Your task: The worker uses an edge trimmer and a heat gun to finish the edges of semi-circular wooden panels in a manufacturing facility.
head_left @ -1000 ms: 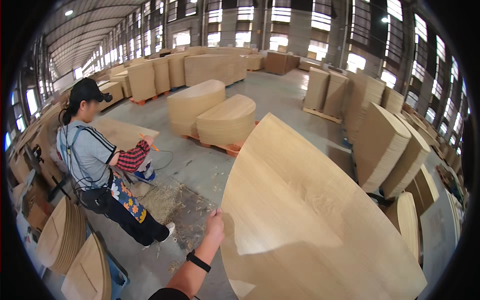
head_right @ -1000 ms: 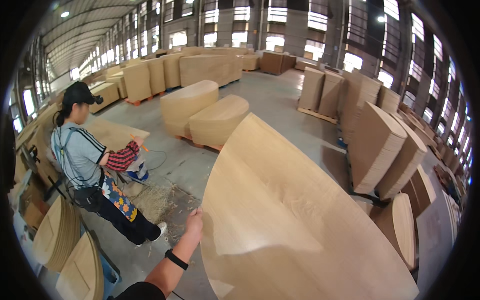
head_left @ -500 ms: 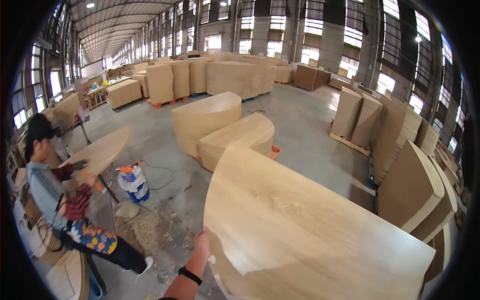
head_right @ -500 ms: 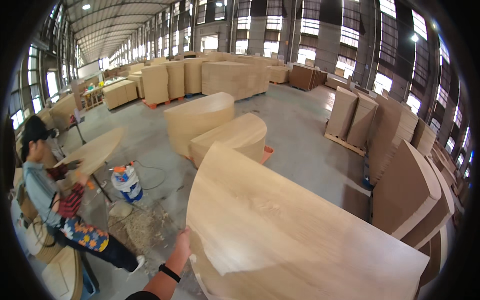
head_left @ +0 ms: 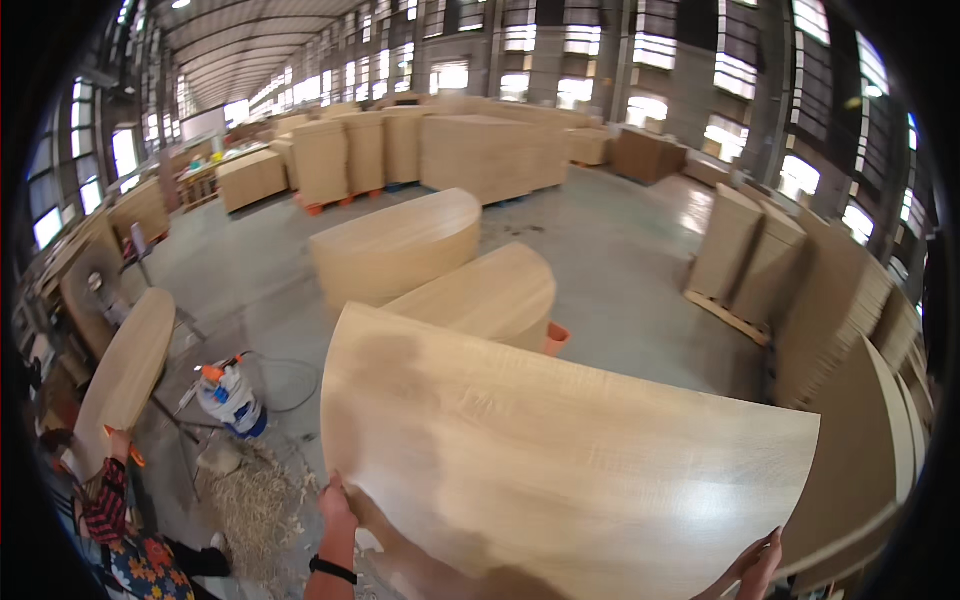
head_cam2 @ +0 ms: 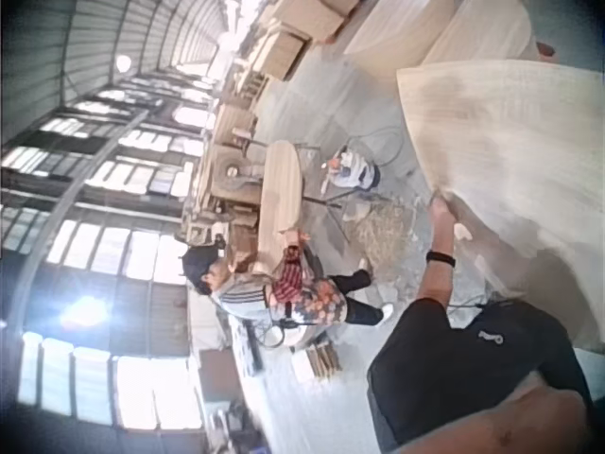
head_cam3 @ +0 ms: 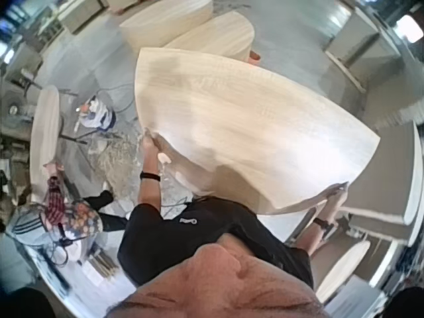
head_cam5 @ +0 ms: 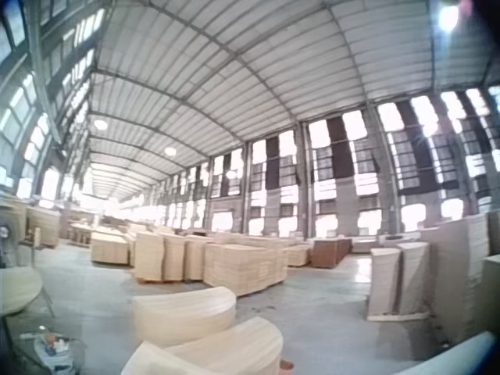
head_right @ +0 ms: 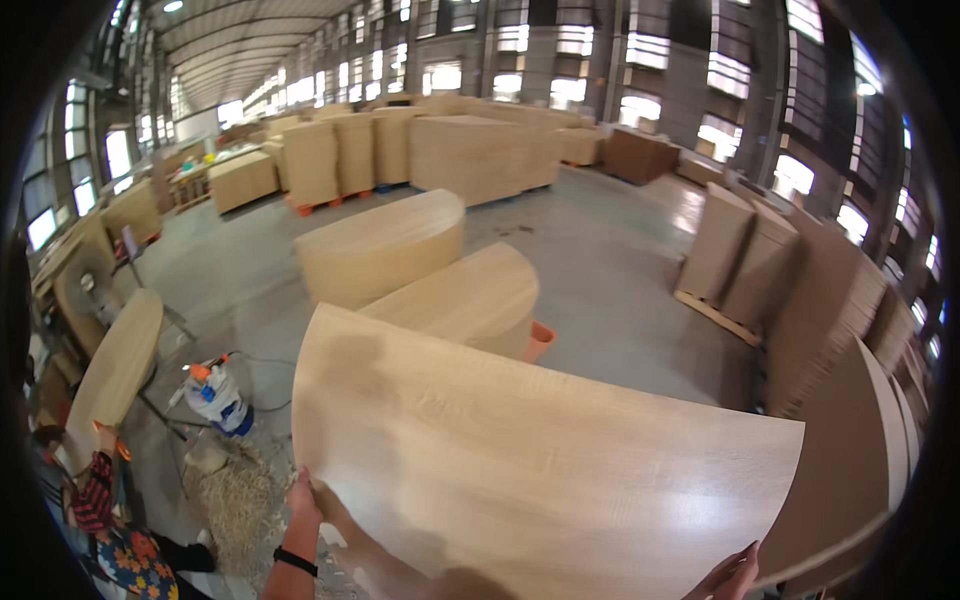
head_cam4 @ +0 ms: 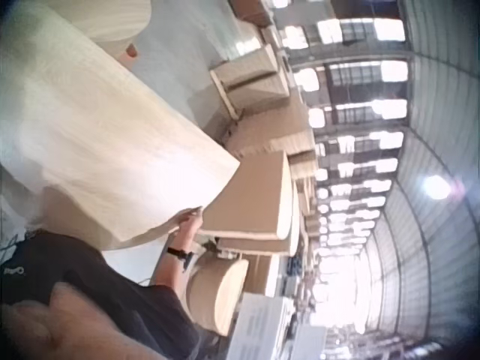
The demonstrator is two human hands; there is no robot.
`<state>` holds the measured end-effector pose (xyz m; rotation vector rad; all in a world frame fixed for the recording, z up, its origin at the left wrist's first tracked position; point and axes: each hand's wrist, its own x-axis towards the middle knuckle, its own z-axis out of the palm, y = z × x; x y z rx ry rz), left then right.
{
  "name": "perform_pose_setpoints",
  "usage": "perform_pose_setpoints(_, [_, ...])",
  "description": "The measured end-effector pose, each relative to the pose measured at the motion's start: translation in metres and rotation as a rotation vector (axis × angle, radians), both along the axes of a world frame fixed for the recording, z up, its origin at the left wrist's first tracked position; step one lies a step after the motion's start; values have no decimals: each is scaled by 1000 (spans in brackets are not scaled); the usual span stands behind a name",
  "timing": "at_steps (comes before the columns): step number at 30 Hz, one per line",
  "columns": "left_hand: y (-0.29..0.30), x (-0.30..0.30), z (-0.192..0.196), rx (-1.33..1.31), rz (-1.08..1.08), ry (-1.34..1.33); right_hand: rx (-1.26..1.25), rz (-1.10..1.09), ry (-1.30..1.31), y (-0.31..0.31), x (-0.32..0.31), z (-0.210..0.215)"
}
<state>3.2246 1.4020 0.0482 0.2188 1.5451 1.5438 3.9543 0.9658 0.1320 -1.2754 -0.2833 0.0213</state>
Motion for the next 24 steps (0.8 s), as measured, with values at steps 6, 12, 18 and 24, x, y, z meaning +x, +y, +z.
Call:
perform_pose_setpoints(6, [71,11,20,-74,151,208,-368,85,449,236,34,17])
perform_pose_setpoints(12, [150,-12,13,-240,263,490,-524,177,312,391,67,-44])
perform_pose_setpoints(18, [290,-46,25,-316,228,370,-622,169,243,516,22,-43])
perform_pose_setpoints(24, [468,-124,37,-366,-28,375,-669,44,217,615,-53,-50])
